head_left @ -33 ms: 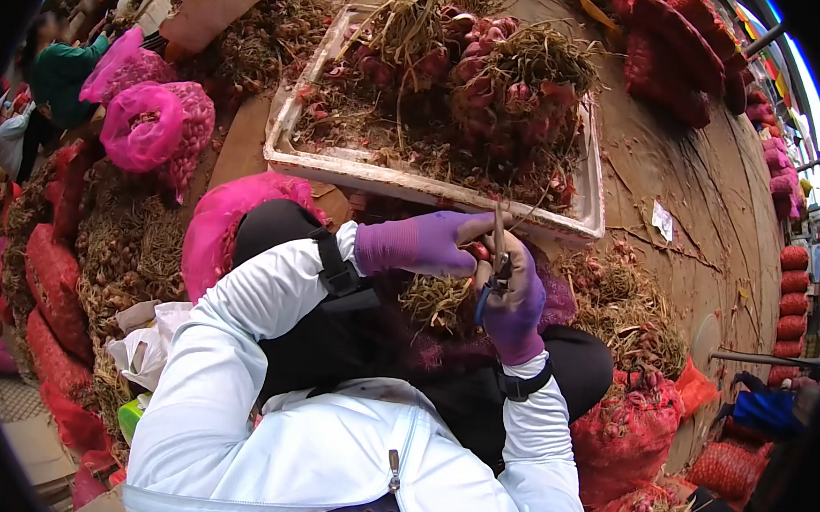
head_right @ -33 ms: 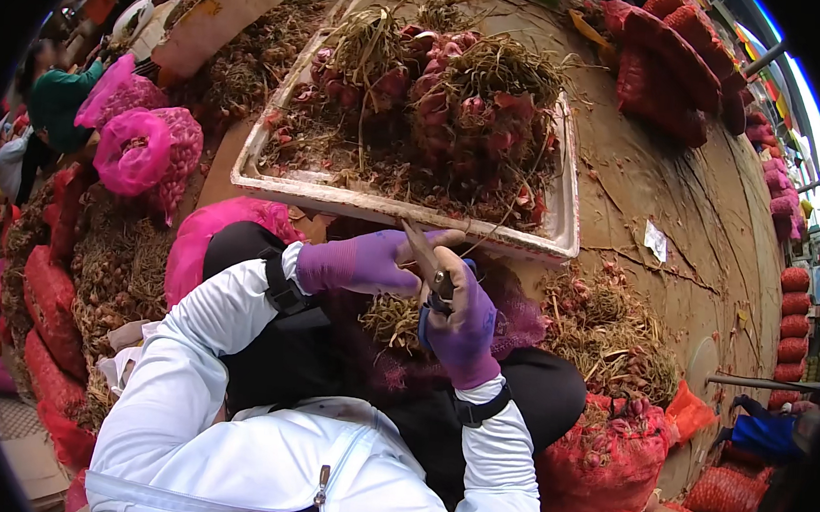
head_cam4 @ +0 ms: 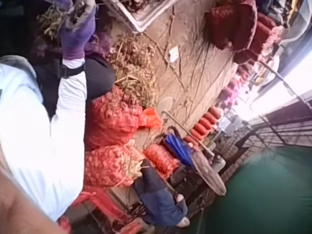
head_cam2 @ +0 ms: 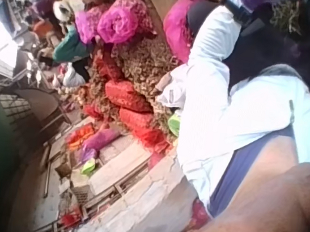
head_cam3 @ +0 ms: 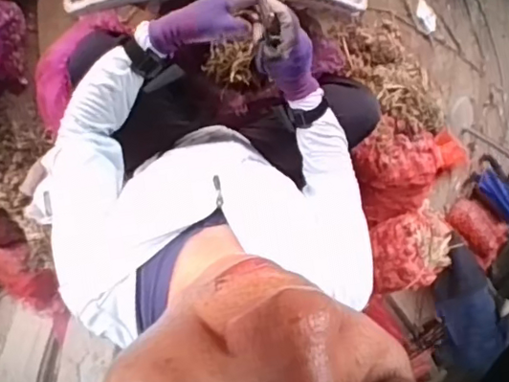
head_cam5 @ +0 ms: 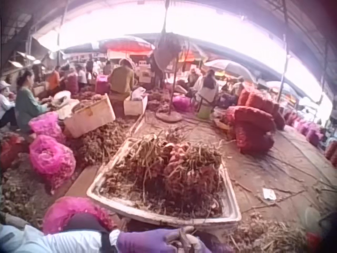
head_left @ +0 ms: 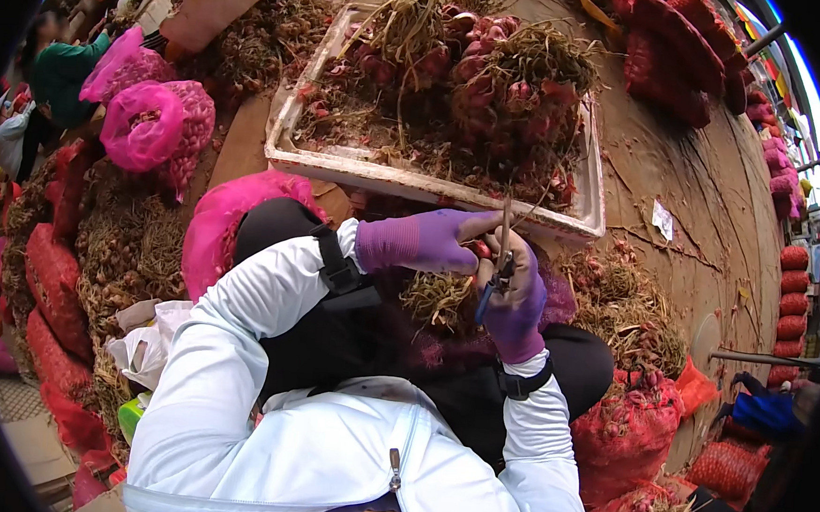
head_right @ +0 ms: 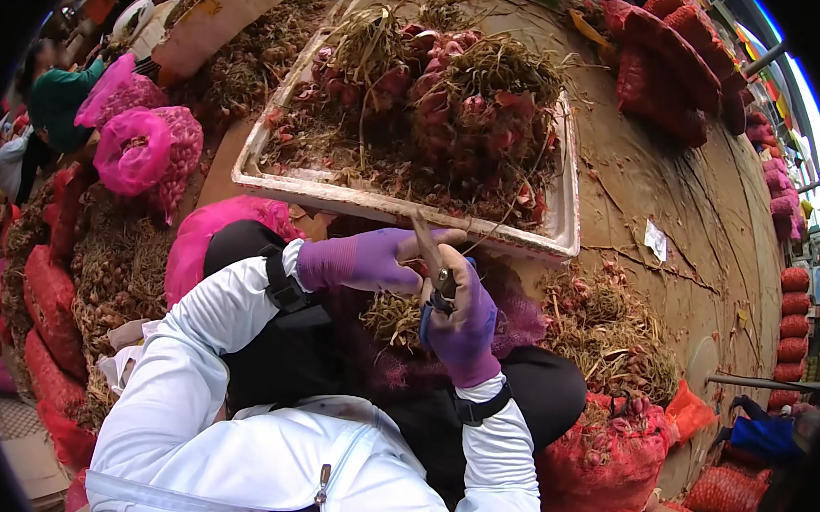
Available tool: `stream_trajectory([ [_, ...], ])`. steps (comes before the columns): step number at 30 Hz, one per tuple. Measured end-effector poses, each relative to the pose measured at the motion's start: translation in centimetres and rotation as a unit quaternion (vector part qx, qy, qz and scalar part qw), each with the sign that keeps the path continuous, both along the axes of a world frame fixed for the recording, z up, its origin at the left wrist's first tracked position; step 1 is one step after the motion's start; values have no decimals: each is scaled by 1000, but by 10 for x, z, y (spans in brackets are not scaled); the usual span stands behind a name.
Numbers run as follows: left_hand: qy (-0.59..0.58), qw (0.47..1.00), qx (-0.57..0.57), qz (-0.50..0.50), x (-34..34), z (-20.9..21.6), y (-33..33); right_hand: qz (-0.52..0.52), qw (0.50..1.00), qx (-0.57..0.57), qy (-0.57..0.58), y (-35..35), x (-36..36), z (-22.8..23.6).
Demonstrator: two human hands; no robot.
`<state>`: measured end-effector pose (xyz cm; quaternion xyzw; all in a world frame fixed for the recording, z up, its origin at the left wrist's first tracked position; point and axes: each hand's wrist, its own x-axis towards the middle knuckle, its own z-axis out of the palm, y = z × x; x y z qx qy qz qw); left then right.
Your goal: The person trims the roots and stems from shallots one at a time using shears, dropping the cleaned bulbs into a pink mesh bag. After filling the bag, the person moves it aside and pulls a white plastic bag closer.
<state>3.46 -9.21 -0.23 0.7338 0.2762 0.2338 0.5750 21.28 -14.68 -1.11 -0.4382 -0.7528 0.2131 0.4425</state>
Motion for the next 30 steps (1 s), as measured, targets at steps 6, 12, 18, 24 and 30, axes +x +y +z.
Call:
stream_trajectory([
  [6,-33,972,-219,-83,-4,20,0,3,982,-141,129,-5,-3,6],
  [12,-122,940,-306,-92,-2,-1,2,16,916,-244,318,-4,1,9],
  [18,-159,927,-336,-50,3,-3,5,6,887,-270,374,-2,3,11],
  [24,-120,927,-331,-130,-1,-5,6,66,914,-294,273,0,10,22],
  [30,-168,921,-342,-87,2,-4,3,-14,870,-306,386,2,7,18],
])
